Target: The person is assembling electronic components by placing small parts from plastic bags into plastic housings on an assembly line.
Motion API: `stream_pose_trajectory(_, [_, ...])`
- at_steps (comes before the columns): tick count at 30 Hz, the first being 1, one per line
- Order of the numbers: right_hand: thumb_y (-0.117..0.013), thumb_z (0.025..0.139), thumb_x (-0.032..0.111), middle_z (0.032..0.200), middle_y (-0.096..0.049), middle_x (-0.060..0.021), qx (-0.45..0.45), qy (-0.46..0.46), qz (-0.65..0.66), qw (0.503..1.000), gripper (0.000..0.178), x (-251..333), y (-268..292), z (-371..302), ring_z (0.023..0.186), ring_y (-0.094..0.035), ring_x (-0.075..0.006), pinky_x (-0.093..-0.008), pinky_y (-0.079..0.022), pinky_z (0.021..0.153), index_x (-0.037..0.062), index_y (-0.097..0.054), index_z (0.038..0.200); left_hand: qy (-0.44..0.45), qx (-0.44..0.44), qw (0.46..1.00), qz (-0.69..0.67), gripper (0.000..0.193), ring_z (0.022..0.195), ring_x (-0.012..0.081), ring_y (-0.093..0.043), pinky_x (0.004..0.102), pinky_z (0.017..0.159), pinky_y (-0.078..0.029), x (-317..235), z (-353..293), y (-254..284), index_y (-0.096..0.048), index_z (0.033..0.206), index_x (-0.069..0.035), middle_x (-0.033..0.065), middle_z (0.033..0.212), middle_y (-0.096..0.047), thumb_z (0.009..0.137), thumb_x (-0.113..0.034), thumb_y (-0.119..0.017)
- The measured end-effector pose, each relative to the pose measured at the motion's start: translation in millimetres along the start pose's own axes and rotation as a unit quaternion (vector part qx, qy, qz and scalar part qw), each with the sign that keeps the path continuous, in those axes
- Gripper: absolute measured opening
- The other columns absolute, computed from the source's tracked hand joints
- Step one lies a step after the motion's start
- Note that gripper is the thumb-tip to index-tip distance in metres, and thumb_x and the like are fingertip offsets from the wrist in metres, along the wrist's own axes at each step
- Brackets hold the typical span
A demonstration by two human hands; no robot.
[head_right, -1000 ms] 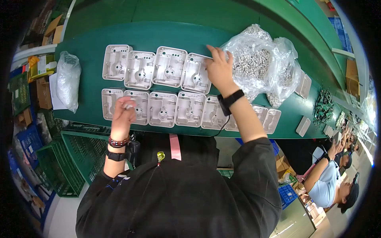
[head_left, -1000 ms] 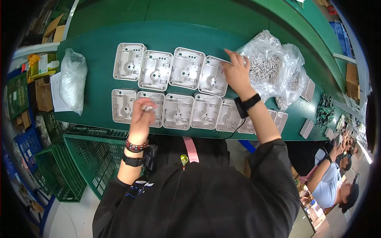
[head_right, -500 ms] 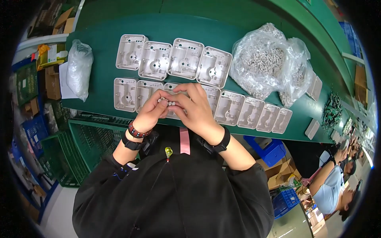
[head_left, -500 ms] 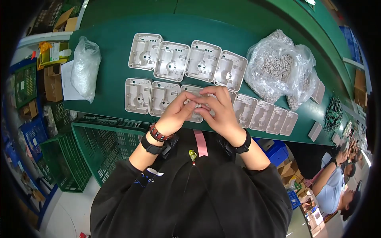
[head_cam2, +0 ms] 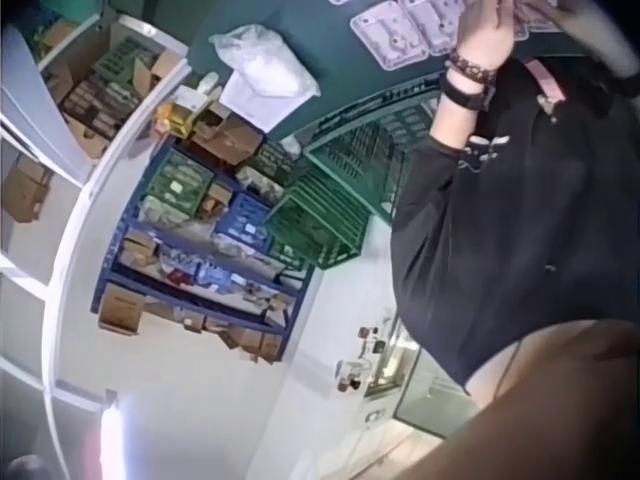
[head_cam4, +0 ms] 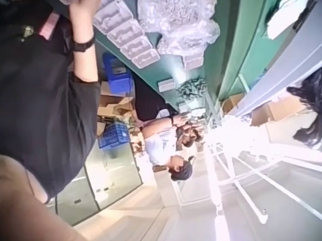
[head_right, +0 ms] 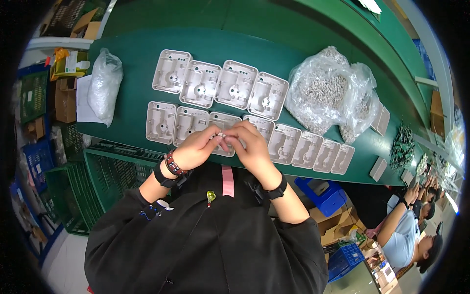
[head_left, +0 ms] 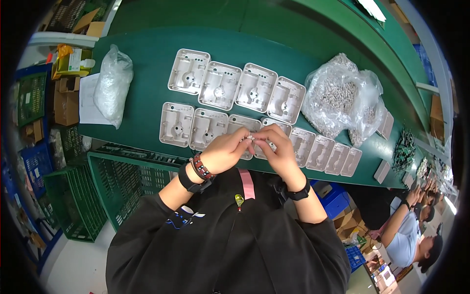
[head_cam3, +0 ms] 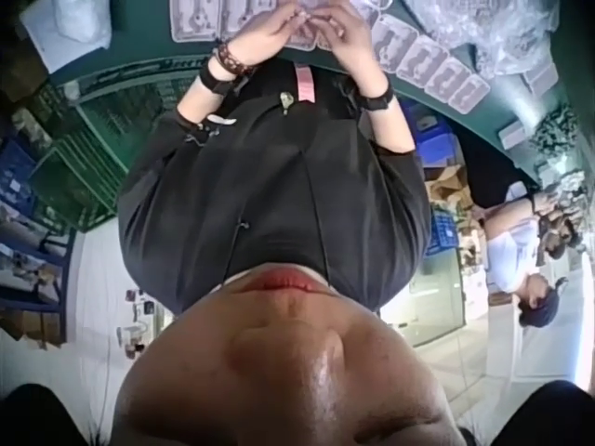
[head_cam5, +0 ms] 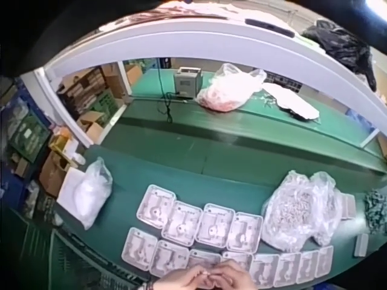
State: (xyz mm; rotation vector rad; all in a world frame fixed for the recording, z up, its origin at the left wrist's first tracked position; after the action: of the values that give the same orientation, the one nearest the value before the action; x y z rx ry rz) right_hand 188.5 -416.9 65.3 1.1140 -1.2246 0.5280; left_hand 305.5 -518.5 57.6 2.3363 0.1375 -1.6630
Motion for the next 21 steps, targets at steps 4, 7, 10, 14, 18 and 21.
stream_pose_trajectory(4, [-0.065, 0.065, 0.004, 0.076, -0.054, -0.0080, 0.051, 0.009, -0.004, 0.999, 0.013, 0.8, 0.4, 11.0, 0.073, -0.053, -0.0263, -0.0328, -0.042, 0.064, 0.0040, -0.059, 0.076, -0.022, 0.006, 1.000, 0.010, 0.014, 0.074, 0.0302, -0.058, 0.0364, 0.062, -0.043, 5.8, -1.5, 4.9, -0.041, 0.095, -0.003, 0.0076, 0.076, -0.061, 0.087, -0.014, -0.041])
stream_pose_trajectory(7, [-0.065, 0.065, 0.004, 0.074, -0.055, -0.0079, 0.061, 0.035, -0.035, 0.997, 0.011, 0.8, 3.4, 28.2, 0.072, -0.054, -0.0266, -0.0335, -0.042, 0.064, 0.0041, -0.059, 0.074, -0.041, -0.010, 0.999, 0.011, 0.013, 0.073, 0.0285, -0.058, 0.0350, 0.062, -0.044, 11.7, 1.4, 7.1, -0.039, 0.096, -0.004, 0.0069, 0.077, -0.062, 0.086, -0.013, -0.042])
stream_pose_trajectory(10, [-0.065, 0.064, 0.000, 0.074, -0.055, -0.0076, 0.063, 0.129, -0.097, 0.985, 0.013, -1.8, 8.9, 51.0, 0.072, -0.054, -0.0247, -0.0307, -0.042, 0.065, 0.0040, -0.059, 0.074, -0.057, -0.048, 0.997, 0.004, 0.013, 0.070, 0.0257, -0.060, 0.0321, 0.061, -0.044, 15.7, -0.4, 14.4, -0.038, 0.096, -0.004, 0.0074, 0.076, -0.062, 0.086, -0.010, -0.043])
stream_pose_trajectory(14, [-0.069, 0.058, 0.006, 0.088, -0.055, -0.0050, -0.097, 0.135, -0.337, 0.927, 0.014, -32.1, 40.1, 110.6, 0.084, -0.050, -0.0237, -0.0324, -0.040, 0.069, 0.0073, -0.060, 0.068, 0.085, -0.131, 0.978, -0.136, 0.011, 0.067, 0.0125, -0.056, 0.0237, 0.060, -0.040, 18.9, -1.4, 31.0, -0.041, 0.097, -0.003, 0.0077, 0.079, -0.062, 0.086, -0.006, -0.042])
stream_pose_trajectory(18, [-0.068, 0.056, 0.011, 0.098, -0.052, -0.0015, -0.029, 0.190, -0.429, 0.883, 0.012, -69.5, 27.8, 141.5, 0.090, -0.046, -0.0211, -0.0323, -0.038, 0.073, 0.0106, -0.061, 0.064, 0.015, -0.183, 0.957, -0.224, 0.010, 0.062, 0.0062, -0.049, 0.0198, 0.057, -0.036, 39.8, -10.4, 45.4, -0.042, 0.095, -0.004, 0.0061, 0.075, -0.060, 0.086, -0.006, -0.042])
stream_pose_trajectory(21, [-0.065, 0.057, 0.013, 0.100, -0.052, -0.0014, 0.003, 0.193, -0.455, 0.869, 0.008, -93.8, 11.8, 146.0, 0.093, -0.045, -0.0207, -0.0322, -0.038, 0.076, 0.0096, -0.061, 0.063, 0.048, -0.154, 0.965, -0.209, 0.009, 0.064, 0.0086, -0.052, 0.0211, 0.060, -0.040, 44.6, -17.4, 54.2, -0.043, 0.093, -0.002, 0.0034, 0.071, -0.057, 0.085, -0.006, -0.047])
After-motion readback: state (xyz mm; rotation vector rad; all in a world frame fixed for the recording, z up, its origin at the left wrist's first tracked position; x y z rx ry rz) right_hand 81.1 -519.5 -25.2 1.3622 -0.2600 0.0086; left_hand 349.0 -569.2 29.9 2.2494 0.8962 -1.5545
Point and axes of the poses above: each hand's wrist, its own z-axis towards the middle knuckle, its own y-axis out of the back of the hand, x = y × z, the point moved 2 cm from there along z, towards the middle knuckle
